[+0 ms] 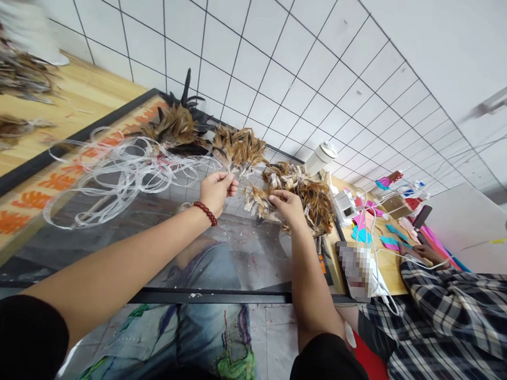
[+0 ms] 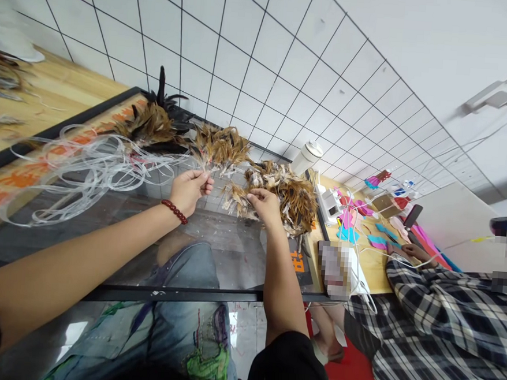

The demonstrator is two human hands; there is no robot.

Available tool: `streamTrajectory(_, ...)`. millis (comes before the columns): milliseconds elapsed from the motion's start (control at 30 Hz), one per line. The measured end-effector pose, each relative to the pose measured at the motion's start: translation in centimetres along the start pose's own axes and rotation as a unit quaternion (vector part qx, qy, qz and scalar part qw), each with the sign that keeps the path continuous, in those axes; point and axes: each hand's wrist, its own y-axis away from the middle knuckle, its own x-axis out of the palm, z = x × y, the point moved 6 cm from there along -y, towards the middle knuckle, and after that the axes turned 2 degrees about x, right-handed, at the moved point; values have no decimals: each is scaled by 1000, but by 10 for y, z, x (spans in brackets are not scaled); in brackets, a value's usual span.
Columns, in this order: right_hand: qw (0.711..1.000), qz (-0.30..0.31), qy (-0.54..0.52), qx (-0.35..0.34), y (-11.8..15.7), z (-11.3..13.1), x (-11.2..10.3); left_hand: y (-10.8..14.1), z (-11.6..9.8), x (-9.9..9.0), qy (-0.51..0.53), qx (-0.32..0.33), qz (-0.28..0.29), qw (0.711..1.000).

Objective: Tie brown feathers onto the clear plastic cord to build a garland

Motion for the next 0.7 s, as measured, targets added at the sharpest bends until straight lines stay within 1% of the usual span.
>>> streamTrajectory(67,998,-34,44,-22,3,6,-3,0,0,0,0,1,0,1000)
streamTrajectory(100,996,-38,70,-33,4,10,-2,0,0,0,-1,1,0,1000)
streamTrajectory(167,989,-16,137,-45,9,16,7,0,0,0,-1,1,0,1000)
streamTrajectory(267,967,28,244,-67,15,24,22,0,0,0,-1,2,1,1000)
streamTrajectory(333,958,45,270,-87,18,27,28,0,0,0,0,3,3,1000)
streamTrajectory(367,959,48,264,-94,19,27,29,0,0,0,0,4,4,1000)
streamTrajectory(467,976,23,199,-84,15,23,23,0,0,0,-1,3,2,1000)
streamTrajectory(500,985,10,156,-70,13,21,19,0,0,0,-2,4,2,1000)
streamTrajectory(567,999,-4,33,-32,8,14,14,2,0,1,-6,4,4,1000)
streamTrajectory(633,994,-1,-107,11,5,8,12,4,-1,3,-13,3,18,1000)
streamTrajectory(700,975,2,-217,49,3,5,12,7,-1,7,-17,1,39,999)
